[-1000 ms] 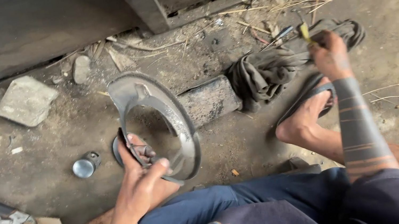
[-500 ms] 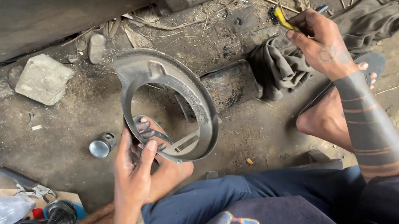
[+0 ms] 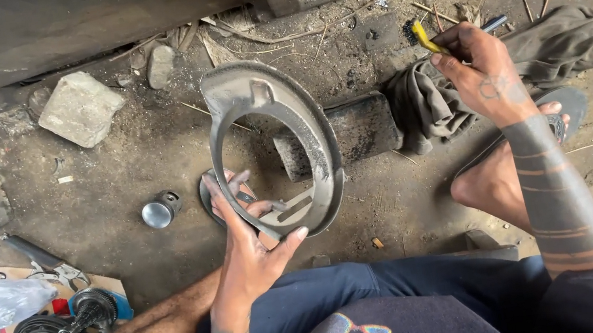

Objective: The person sits on the ground and scrubs a curved metal part with a yellow-handled brush. The person rotates the part to clean different areas and occasionally brushes a nearby dark surface.

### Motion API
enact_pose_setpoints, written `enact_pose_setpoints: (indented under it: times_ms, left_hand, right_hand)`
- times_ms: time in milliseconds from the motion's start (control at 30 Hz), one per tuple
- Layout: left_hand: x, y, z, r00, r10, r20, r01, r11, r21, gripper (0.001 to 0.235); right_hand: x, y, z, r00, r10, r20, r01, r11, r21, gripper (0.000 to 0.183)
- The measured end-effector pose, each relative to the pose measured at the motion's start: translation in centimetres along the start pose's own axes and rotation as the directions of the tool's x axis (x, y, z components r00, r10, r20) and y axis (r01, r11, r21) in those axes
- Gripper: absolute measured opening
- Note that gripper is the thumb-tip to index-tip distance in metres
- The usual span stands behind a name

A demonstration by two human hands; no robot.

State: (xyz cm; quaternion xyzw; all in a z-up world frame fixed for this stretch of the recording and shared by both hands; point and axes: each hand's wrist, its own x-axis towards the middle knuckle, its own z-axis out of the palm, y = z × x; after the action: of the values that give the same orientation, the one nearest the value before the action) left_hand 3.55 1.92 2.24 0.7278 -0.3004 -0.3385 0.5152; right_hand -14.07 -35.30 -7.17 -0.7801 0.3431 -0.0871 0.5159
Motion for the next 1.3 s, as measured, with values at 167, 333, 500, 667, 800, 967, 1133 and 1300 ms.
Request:
enact_pose_setpoints:
  times_ms: [167,333,500,667,800,967,1133,1300]
  left_hand:
    - [0.6,2.3,0.2,0.997,0.068,-0.035,-0.063,0.990,0.125,0.120]
    - [1.7,5.0,0.7,0.984,0.156,-0.083,-0.133,0.964,0.229,0.099]
    - [2.7,2.8,1.3,0.939,0.325,-0.114,-0.284,0.918,0.278,0.084]
    - [3.1,2.5,1.6,0.914,0.383,-0.133,-0.336,0.899,0.280,0.081]
    - [2.8,1.4,1.3,0.899,0.415,-0.143,-0.363,0.886,0.289,0.081]
    - [2.8,1.8,1.4,0.899,0.392,-0.194,-0.349,0.911,0.220,0.080]
    - [3.4,2.1,1.1,0.898,0.395,-0.192,-0.357,0.911,0.205,0.077]
    - [3.3,1.7,1.2,0.895,0.405,-0.190,-0.370,0.909,0.194,0.078]
  right_hand:
    - [-1.2,-3.6,0.8,0.999,0.014,0.046,-0.014,1.000,0.006,0.020]
    - [-3.2,-6.5,3.7,0.978,-0.046,0.204,0.075,0.988,-0.135,0.026]
    - [-5.8,-6.8,8.7,0.832,-0.088,0.547,0.158,0.984,-0.081,0.023]
    - [-7.0,-7.3,12.1,0.723,-0.199,0.662,0.142,0.980,0.140,0.022]
    - [-5.5,-2.6,14.1,0.806,-0.246,0.539,0.417,0.882,-0.221,0.019]
    - [-3.2,-2.8,11.7,0.841,-0.397,0.367,0.532,0.485,-0.694,0.025]
    - [-5.9,-7.0,14.0,0.773,-0.356,0.525,0.447,0.893,-0.054,0.014]
    - [-2.5,-2.4,12.6,0.892,-0.262,0.368,0.449,0.606,-0.657,0.024]
